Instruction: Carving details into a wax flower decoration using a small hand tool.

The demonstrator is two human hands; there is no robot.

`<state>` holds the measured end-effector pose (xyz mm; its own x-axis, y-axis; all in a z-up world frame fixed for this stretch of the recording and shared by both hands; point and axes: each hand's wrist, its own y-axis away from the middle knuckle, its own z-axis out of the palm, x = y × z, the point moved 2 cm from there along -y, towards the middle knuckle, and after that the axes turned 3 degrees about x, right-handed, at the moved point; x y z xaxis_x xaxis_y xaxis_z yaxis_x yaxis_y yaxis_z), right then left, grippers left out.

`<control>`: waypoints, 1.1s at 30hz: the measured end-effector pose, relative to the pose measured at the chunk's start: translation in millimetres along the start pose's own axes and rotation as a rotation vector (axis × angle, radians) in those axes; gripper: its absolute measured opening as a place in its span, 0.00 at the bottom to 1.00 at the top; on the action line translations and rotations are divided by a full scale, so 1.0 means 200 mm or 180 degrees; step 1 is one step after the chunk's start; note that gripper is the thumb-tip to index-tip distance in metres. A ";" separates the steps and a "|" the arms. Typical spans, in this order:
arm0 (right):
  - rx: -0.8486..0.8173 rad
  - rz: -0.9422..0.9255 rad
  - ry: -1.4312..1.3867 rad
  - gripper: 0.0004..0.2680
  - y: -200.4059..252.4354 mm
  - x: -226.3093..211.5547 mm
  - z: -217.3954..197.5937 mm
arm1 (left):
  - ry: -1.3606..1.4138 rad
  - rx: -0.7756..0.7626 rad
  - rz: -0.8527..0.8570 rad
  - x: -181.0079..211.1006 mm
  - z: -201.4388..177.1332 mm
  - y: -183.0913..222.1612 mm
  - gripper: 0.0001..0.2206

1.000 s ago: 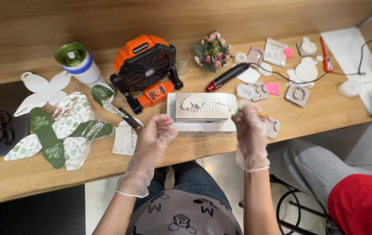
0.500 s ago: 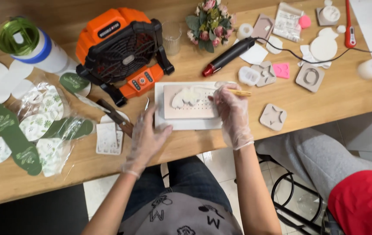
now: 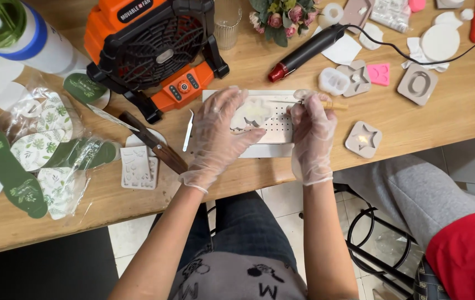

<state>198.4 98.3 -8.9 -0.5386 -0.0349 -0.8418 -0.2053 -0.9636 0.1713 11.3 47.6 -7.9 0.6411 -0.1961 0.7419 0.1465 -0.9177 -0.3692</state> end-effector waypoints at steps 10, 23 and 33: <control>0.0128 -0.0344 0.0178 0.06 -0.09 0.01 0.06 | -0.0049 0.0451 0.0195 -0.09 0.11 0.04 0.37; 0.0125 -0.0614 0.0255 0.06 -0.08 0.08 0.03 | 0.0037 0.0787 0.0378 -0.09 0.13 0.04 0.33; 0.0116 -0.0638 0.0355 0.04 -0.10 0.16 -0.01 | 0.0051 0.0788 0.0343 -0.06 0.11 0.04 0.32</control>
<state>187.4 115.0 -40.2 -0.3908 0.1251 -0.9119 -0.3294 -0.9441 0.0116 21.3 50.4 -31.6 0.6512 -0.2954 0.6991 0.2591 -0.7793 -0.5706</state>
